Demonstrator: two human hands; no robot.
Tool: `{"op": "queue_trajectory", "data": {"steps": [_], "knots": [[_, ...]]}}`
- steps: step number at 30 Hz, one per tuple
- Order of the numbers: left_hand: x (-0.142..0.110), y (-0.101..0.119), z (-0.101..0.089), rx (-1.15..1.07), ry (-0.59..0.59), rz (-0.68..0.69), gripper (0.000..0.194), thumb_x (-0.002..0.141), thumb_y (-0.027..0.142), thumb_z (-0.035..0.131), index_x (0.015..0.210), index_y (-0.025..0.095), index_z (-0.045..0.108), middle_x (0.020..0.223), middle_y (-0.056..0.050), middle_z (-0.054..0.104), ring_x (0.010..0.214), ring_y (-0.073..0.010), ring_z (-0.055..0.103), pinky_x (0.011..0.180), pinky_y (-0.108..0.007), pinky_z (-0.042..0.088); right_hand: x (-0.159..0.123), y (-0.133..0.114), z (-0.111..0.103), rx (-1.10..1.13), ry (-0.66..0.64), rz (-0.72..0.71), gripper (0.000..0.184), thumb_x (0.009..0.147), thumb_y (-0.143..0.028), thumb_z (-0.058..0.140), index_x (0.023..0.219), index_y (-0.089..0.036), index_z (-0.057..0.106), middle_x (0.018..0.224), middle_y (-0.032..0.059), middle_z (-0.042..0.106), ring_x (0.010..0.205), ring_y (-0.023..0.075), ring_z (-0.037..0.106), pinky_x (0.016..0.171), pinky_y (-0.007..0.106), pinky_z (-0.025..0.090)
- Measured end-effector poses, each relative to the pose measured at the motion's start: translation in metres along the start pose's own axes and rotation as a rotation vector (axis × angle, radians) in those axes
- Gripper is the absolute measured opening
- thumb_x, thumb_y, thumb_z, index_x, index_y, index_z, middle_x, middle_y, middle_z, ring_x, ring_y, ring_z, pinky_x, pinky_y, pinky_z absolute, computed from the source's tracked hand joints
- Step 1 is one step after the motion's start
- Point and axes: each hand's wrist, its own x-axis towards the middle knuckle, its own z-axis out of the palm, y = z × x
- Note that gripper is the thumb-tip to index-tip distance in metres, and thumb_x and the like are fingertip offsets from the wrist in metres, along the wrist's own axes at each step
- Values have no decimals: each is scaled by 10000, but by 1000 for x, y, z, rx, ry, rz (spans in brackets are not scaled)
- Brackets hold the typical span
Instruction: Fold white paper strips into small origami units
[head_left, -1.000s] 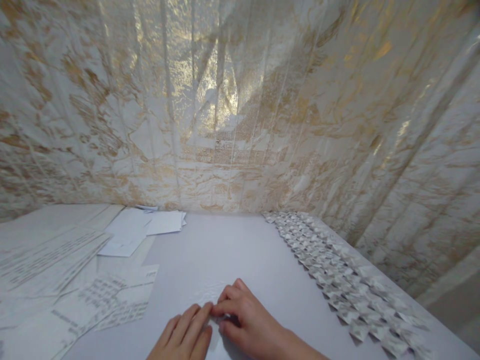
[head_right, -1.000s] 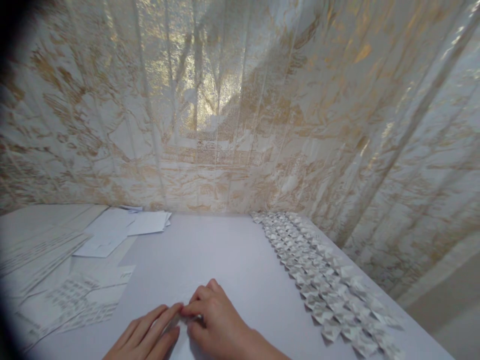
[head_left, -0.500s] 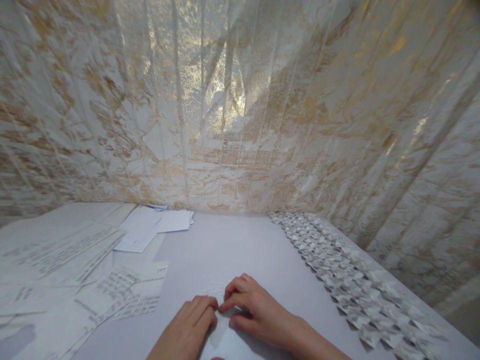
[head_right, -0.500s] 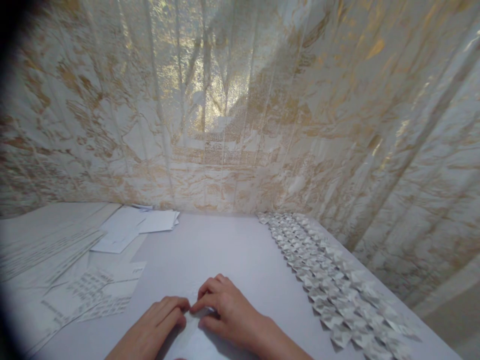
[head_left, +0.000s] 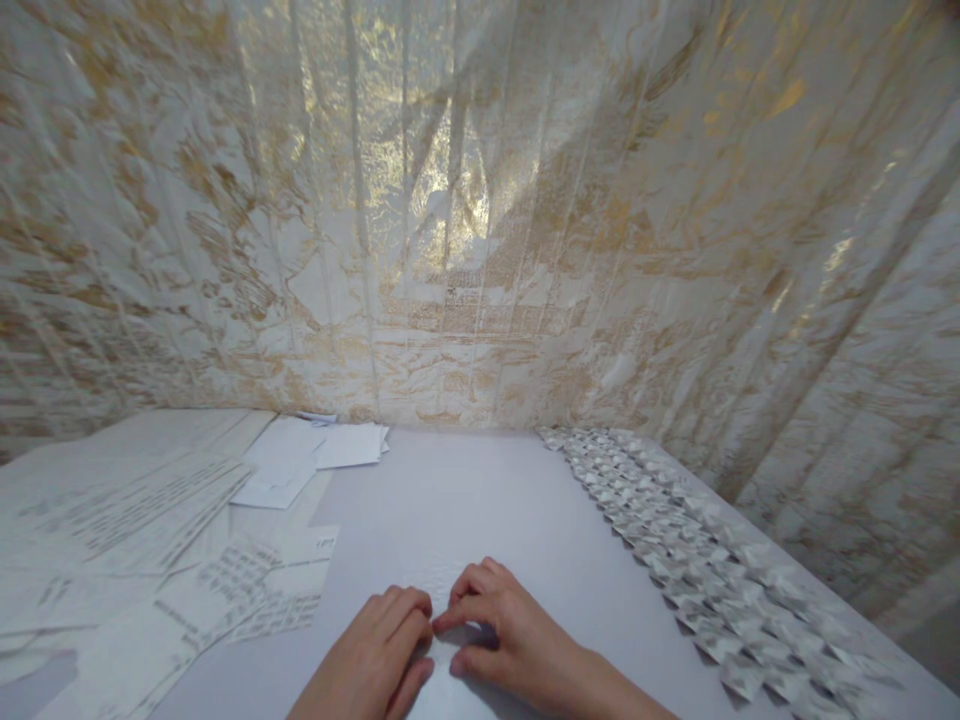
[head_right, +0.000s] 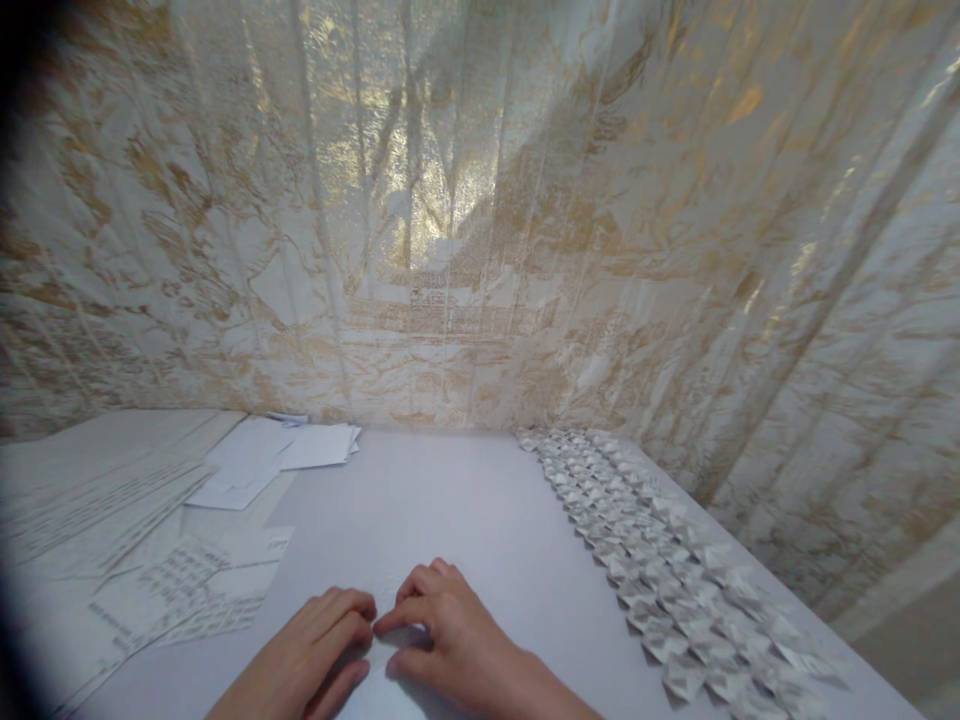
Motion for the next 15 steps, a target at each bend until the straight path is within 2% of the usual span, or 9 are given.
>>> {"op": "queue_trajectory", "data": {"steps": [6, 10, 15], "knots": [[4, 5, -5, -204, -52, -114, 266, 737, 58, 618, 923, 247, 587, 1091, -1, 643, 1026, -209, 616, 938, -337, 480, 4, 1, 6, 12, 42, 24, 285, 771, -137, 871, 1004, -256, 758, 997, -11, 645, 1047, 199, 539, 1012, 361, 325], [6, 4, -6, -278, -78, -127, 206, 764, 111, 636, 917, 241, 588, 1085, -21, 633, 1024, -216, 611, 936, -348, 490, 6, 5, 9, -18, 49, -5, 249, 795, -181, 866, 994, -259, 739, 994, -16, 636, 1034, 199, 522, 976, 352, 330], [6, 2, -5, -259, -59, -95, 129, 824, 150, 603, 911, 245, 602, 1055, -25, 652, 983, -210, 626, 907, -331, 509, 8, 3, 9, -46, 59, -11, 257, 790, -201, 880, 991, -250, 728, 973, -19, 635, 1016, 195, 522, 949, 341, 343]]}}
